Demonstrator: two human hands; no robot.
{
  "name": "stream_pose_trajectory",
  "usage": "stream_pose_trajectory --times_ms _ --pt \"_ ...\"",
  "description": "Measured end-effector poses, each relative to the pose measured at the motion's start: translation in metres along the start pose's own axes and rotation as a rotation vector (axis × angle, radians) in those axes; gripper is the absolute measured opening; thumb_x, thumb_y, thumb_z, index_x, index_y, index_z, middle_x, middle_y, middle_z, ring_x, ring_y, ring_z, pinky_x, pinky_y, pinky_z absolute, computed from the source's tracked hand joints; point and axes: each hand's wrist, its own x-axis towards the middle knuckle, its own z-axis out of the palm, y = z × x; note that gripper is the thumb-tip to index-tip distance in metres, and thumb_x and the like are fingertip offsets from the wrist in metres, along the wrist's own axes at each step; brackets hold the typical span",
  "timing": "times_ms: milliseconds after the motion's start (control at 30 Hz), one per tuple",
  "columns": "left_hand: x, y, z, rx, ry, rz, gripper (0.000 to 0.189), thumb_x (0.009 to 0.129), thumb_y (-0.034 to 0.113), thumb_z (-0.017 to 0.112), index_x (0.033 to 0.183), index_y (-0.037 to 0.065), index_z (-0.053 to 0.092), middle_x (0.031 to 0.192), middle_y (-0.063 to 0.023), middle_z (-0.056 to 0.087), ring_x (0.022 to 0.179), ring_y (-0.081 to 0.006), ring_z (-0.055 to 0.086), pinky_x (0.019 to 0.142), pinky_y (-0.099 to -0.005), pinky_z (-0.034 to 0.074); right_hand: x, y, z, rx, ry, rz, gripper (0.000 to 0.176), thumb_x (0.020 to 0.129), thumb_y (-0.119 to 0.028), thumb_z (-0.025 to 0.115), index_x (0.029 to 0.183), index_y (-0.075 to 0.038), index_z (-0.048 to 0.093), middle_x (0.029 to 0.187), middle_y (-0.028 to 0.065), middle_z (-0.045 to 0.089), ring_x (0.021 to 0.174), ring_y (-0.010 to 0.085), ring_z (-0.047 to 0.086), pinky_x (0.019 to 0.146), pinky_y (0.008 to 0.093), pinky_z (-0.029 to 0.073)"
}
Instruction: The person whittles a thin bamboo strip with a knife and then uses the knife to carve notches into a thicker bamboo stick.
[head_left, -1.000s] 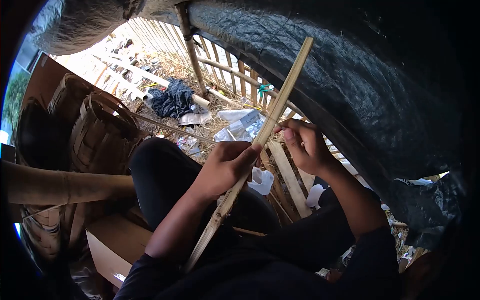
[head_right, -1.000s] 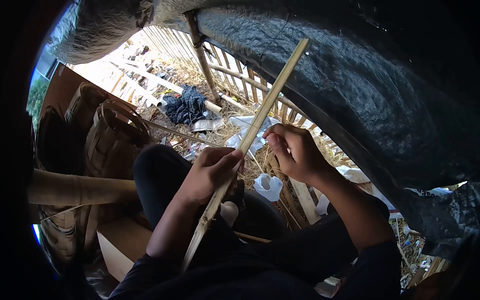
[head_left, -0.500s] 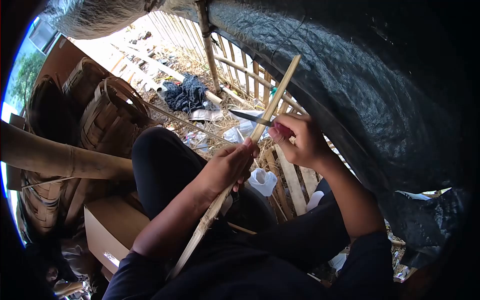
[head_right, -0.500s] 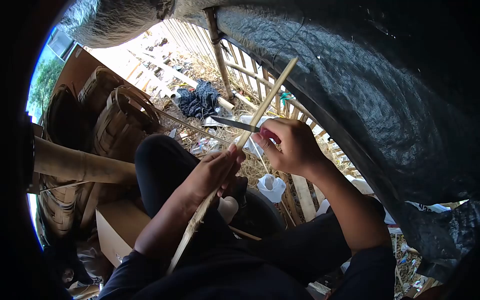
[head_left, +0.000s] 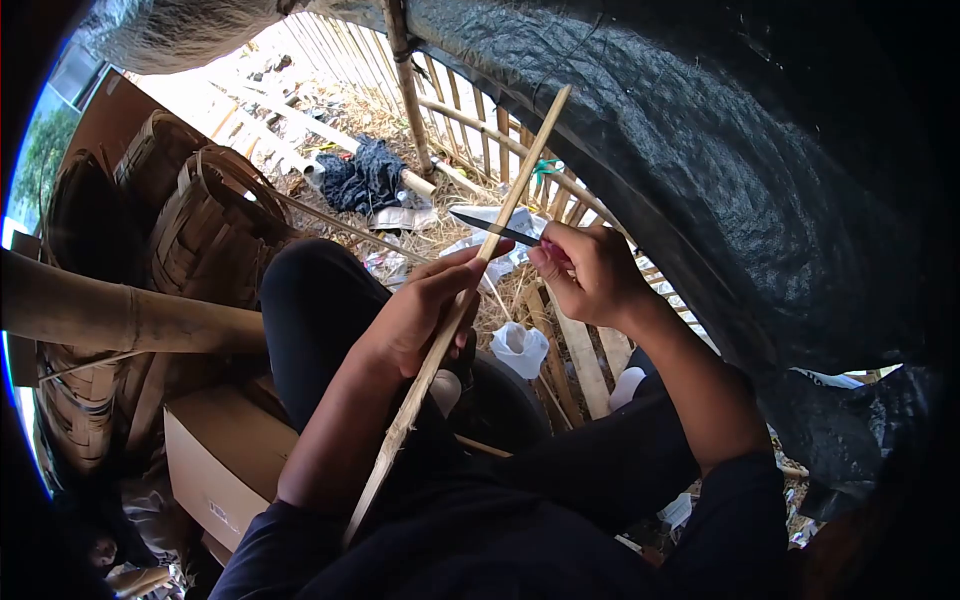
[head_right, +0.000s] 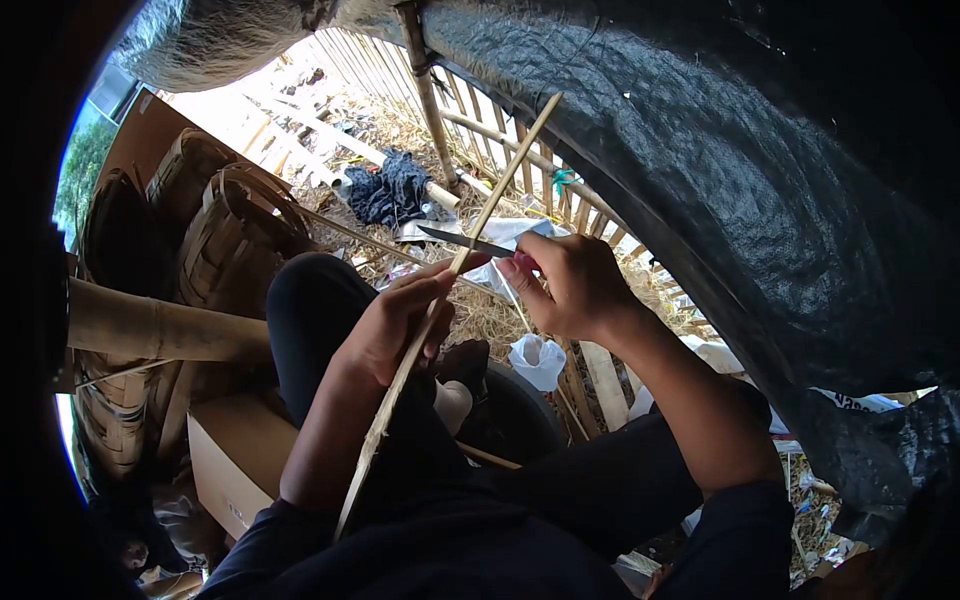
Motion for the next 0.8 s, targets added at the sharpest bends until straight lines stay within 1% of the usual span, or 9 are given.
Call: stream_pose_trajectory --times_ms 67,133,200,233,333,367,533,600,800 --pt "-0.003 0.007 0.001 0.118 0.035 0.048 0.036 0.097 0.032 0.05 0.105 0.0 0.065 0.053 -0.0018 0.048 0.041 -0.0112 0.049 0.042 -0.0228 0.041 0.001 0.003 0.004 0.013 -0.008 -0.016 0.031 0.092 -0.025 0.057 0.072 -0.001 0.055 0.055 0.0127 0.054 0.048 0.0268 0.056 0.048 0.0347 0.04" --pt "0.003 0.003 -0.002 0.125 0.048 0.039 0.034 0.097 0.032 0.049 0.1 0.002 0.065 0.054 -0.0019 0.048 0.04 -0.0119 0.047 0.043 -0.0233 0.039 0.002 0.004 0.006 0.062 -0.008 -0.011 0.031 0.091 -0.026 0.058 0.072 -0.001 0.055 0.055 0.0133 0.054 0.048 0.0271 0.054 0.048 0.0353 0.039" --pt "0.012 0.0 0.004 -0.073 0.254 -0.012 0.036 0.097 0.036 0.046 0.089 0.004 0.059 0.054 -0.0028 0.047 0.039 -0.0097 0.04 0.035 -0.0235 0.031 0.005 0.003 0.006 0.051 -0.038 -0.004 0.03 0.09 -0.026 0.059 0.072 -0.001 0.056 0.056 0.0134 0.056 0.051 0.0297 0.058 0.05 0.0373 0.043" --pt "0.016 -0.005 -0.007 -0.125 0.13 0.008 0.034 0.098 0.035 0.044 0.085 0.006 0.057 0.057 -0.003 0.049 0.04 -0.0093 0.041 0.034 -0.024 0.029 0.005 0.003 0.007 0.042 -0.069 0.005 0.029 0.089 -0.026 0.06 0.072 -0.002 0.057 0.056 0.0136 0.058 0.054 0.0323 0.062 0.052 0.0394 0.046" --pt "0.018 -0.012 -0.004 -0.095 0.084 0.083 0.031 0.1 0.032 0.044 0.089 0.006 0.057 0.057 -0.0025 0.048 0.038 -0.0092 0.039 0.034 -0.023 0.028 0.008 0.005 0.012 0.082 -0.061 -0.062 0.029 0.089 -0.025 0.059 0.072 -0.002 0.056 0.056 0.0129 0.057 0.054 0.0321 0.062 0.053 0.0396 0.047" --pt "0.014 -0.012 0.001 -0.102 0.137 0.082 0.028 0.1 0.029 0.045 0.091 0.005 0.057 0.055 -0.0013 0.047 0.035 -0.0087 0.035 0.034 -0.0218 0.026 0.011 0.004 0.011 0.073 -0.068 -0.078 0.029 0.088 -0.026 0.06 0.071 -0.003 0.055 0.056 0.0126 0.057 0.053 0.0327 0.061 0.052 0.0401 0.047" --pt "0.002 -0.002 -0.009 -0.074 0.239 0.135 0.032 0.101 0.031 0.048 0.088 0.003 0.057 0.05 0.0016 0.043 0.035 -0.0064 0.034 0.034 -0.0204 0.027 0.037 -0.014 0.011 -0.034 -0.071 -0.165 0.029 0.087 -0.025 0.063 0.068 -0.005 0.053 0.056 0.0129 0.058 0.053 0.0329 0.061 0.049 0.0408 0.046" --pt "-0.004 0.005 -0.012 0.143 0.266 0.239 0.035 0.1 0.034 0.049 0.085 0.004 0.058 0.05 0.0023 0.044 0.036 -0.0045 0.036 0.035 -0.0199 0.028 0.051 -0.025 0.012 -0.048 -0.056 -0.171 0.028 0.086 -0.024 0.063 0.068 -0.005 0.053 0.056 0.0125 0.058 0.053 0.0321 0.062 0.049 0.0404 0.046" --pt "-0.018 0.003 -0.034 0.208 0.404 0.245 0.039 0.099 0.037 0.05 0.086 0.003 0.06 0.052 0.0019 0.046 0.039 -0.0038 0.039 0.037 -0.0196 0.032 0.071 -0.019 0.049 -0.058 -0.081 -0.269 0.031 0.086 -0.028 0.061 0.066 -0.004 0.057 0.051 0.0134 0.056 0.049 0.0321 0.061 0.048 0.0398 0.048"
